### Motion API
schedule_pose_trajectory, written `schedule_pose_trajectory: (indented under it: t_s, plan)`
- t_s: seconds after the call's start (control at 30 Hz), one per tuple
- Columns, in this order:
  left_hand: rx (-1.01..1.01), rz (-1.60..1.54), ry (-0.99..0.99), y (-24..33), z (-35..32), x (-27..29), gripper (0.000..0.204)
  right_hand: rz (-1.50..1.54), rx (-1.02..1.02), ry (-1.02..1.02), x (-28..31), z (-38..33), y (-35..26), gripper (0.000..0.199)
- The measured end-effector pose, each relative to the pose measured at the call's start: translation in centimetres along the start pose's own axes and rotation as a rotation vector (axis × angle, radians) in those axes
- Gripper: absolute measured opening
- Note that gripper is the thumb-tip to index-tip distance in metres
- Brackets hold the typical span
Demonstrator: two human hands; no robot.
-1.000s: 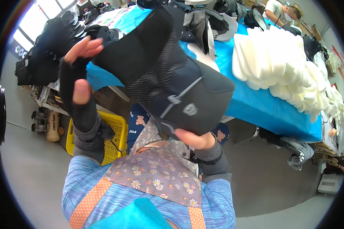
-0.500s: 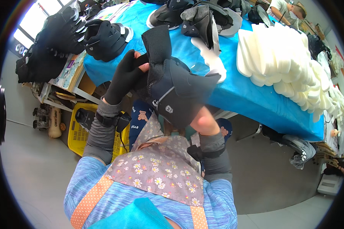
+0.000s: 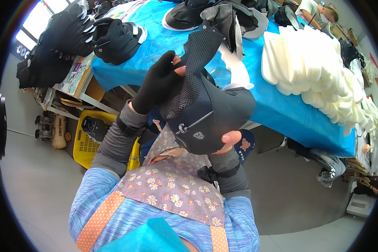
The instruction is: Insert foam padding into the ankle collar and tongue area of a shoe upper.
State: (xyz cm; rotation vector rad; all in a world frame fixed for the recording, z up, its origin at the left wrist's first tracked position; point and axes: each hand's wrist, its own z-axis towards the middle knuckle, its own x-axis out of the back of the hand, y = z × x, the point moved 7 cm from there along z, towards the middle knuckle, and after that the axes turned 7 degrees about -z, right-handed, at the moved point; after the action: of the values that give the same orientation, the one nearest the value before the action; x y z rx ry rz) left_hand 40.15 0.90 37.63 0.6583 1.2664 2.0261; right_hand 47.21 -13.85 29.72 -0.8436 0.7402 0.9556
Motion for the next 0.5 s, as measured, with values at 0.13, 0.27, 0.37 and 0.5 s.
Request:
schedule_pose_trajectory:
  t_s: [0.13, 0.27, 0.37, 0.5]
  plan:
    - [0.045, 0.135, -0.039, -0.5, 0.5, -0.4, 0.023, -0.082, 0.024, 0.044, 1.0, 0.0, -0.5, 0.095]
    - [0.067, 0.311, -0.04, -2.5, 0.3, -0.3, 0.026, -0.224, -0.005, 0.232, 2.1, -0.7, -1.0, 0.094]
    - [0.104, 0.295, -0.065, -2.2, 0.4, -1.2, 0.022, -0.248, 0.014, 0.277, 2.4, -1.3, -1.5, 0.094]
    - [0.038, 0.046, -0.065, -4.2, 0.2, -2.0, 0.021, -0.182, 0.048, 0.157, 2.0, -1.0, -1.8, 0.098]
